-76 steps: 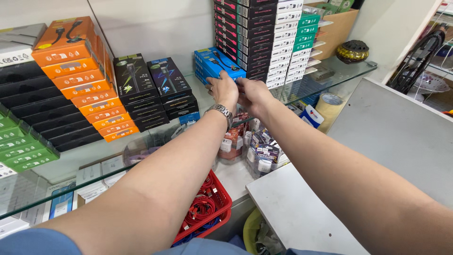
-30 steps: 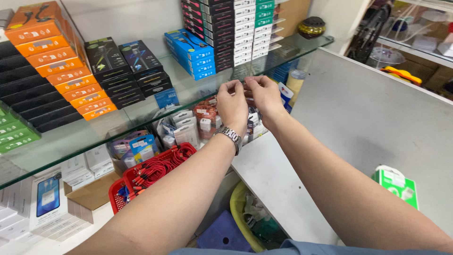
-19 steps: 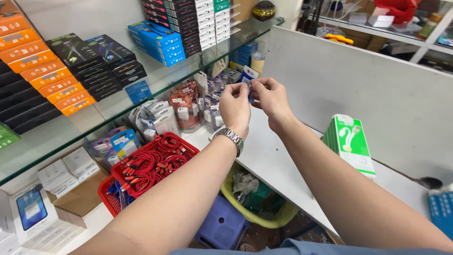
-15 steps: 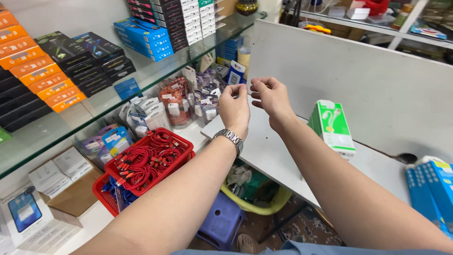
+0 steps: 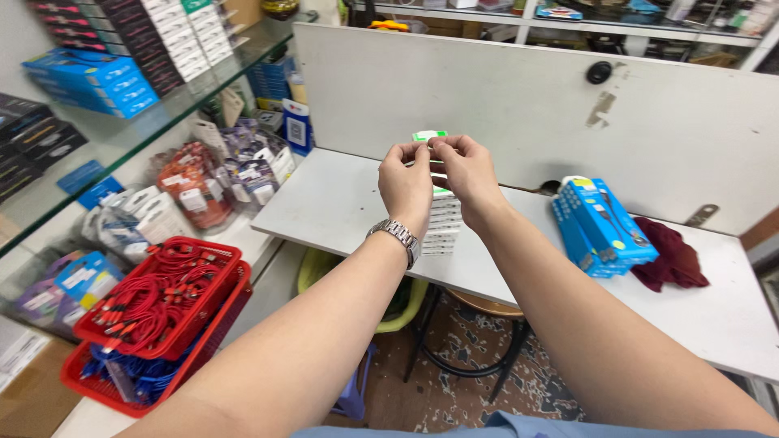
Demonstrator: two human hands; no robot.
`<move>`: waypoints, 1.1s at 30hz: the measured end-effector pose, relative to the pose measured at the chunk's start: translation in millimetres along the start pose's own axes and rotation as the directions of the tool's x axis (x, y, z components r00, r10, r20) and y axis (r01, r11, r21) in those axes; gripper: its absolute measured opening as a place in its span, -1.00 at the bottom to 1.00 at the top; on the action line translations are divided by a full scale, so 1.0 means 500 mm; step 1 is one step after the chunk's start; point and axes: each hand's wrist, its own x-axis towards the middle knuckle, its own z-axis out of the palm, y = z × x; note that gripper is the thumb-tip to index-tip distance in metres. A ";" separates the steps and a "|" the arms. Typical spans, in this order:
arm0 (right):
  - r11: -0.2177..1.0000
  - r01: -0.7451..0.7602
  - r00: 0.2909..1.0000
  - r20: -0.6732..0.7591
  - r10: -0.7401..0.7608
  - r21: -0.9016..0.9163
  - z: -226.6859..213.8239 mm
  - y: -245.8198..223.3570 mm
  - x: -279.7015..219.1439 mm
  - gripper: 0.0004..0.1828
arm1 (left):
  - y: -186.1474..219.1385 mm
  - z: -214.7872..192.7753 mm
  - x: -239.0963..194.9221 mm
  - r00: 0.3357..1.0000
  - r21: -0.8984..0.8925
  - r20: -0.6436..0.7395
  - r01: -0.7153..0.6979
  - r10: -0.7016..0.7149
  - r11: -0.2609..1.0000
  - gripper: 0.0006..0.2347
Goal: The person picks up boxes of electronic accessories from a counter, wipes them with a cloth, and places them on a glass shelf. They repeat this process for multiple items, including blue and green boxes, and also handle a white wireless earbud case.
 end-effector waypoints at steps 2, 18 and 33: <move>1.000 -0.022 0.999 -0.049 0.022 -0.004 -0.074 -0.004 -0.009 -0.71 | -0.009 0.067 -0.027 1.000 0.028 0.023 -0.006 0.005 1.000 -0.82; 0.947 -0.270 0.934 -0.285 0.214 -0.176 -0.718 0.117 0.020 -0.62 | -0.395 0.592 -0.115 0.860 0.175 0.243 0.417 -0.449 0.892 -0.72; 0.674 -0.587 0.790 -0.135 0.598 -0.449 -0.826 0.309 0.077 -0.40 | -0.527 0.675 -0.119 0.730 0.436 0.116 0.572 -0.674 0.695 -0.66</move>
